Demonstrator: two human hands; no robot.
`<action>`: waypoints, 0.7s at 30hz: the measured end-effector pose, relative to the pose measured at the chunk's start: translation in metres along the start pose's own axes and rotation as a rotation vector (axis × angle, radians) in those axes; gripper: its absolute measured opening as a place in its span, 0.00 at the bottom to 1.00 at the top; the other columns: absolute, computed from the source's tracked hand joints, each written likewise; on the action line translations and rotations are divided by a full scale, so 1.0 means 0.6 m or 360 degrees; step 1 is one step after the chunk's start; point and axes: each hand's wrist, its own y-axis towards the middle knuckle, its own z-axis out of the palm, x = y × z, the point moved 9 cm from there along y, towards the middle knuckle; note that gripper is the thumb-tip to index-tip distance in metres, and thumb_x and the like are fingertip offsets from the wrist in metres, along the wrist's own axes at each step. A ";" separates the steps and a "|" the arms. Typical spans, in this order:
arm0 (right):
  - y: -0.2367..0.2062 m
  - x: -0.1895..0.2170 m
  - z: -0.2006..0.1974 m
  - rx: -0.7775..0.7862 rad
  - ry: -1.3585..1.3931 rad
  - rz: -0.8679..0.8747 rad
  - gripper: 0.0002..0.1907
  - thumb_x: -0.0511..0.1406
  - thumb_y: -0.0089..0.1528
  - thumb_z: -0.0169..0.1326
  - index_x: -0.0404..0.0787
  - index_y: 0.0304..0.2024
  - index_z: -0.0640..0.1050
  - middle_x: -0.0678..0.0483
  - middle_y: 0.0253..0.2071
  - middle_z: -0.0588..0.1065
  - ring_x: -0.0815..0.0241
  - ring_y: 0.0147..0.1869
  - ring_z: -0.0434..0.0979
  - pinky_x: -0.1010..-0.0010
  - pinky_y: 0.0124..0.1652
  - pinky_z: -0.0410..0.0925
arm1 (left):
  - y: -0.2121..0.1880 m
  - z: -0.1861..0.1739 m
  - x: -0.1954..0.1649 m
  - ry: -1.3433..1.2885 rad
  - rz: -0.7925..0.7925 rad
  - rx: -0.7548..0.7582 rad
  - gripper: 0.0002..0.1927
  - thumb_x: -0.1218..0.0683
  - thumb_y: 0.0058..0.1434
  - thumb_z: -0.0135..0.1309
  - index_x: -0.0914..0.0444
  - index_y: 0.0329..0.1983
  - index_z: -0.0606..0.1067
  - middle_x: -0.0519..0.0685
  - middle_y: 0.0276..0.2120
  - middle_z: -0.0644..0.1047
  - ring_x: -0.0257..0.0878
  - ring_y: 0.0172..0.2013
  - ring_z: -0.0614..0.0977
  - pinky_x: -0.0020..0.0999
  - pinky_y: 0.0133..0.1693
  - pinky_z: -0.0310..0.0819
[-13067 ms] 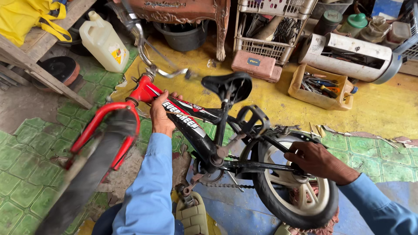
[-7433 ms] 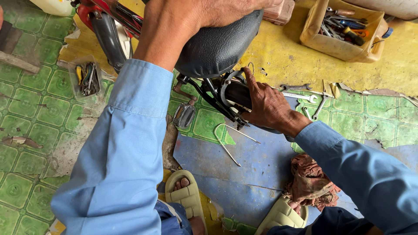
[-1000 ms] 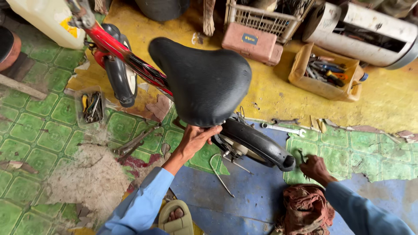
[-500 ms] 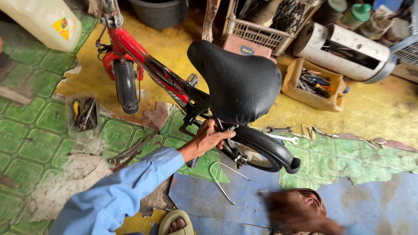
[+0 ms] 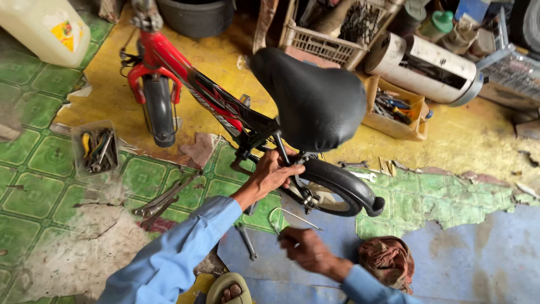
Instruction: The person sits on the floor of a repair shop with a small children's bicycle and repairs it. They reposition the bike, use wrenches to loosen and tighten bolts at the seat post and rear wheel area, adjust the chain and rear wheel, and repeatedly turn the pedals and wheel to check the mechanism.
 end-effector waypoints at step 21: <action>-0.003 0.427 -0.084 -0.0849 -0.2140 -0.0973 0.10 0.37 0.65 0.56 0.39 0.44 0.83 0.48 0.35 0.80 0.58 0.34 0.78 0.69 0.36 0.70 | 0.005 0.004 -0.012 0.0185 0.0056 -0.0084 0.24 0.53 0.52 0.68 0.67 0.50 0.77 0.49 0.26 0.80 0.34 0.18 0.78 0.30 0.20 0.76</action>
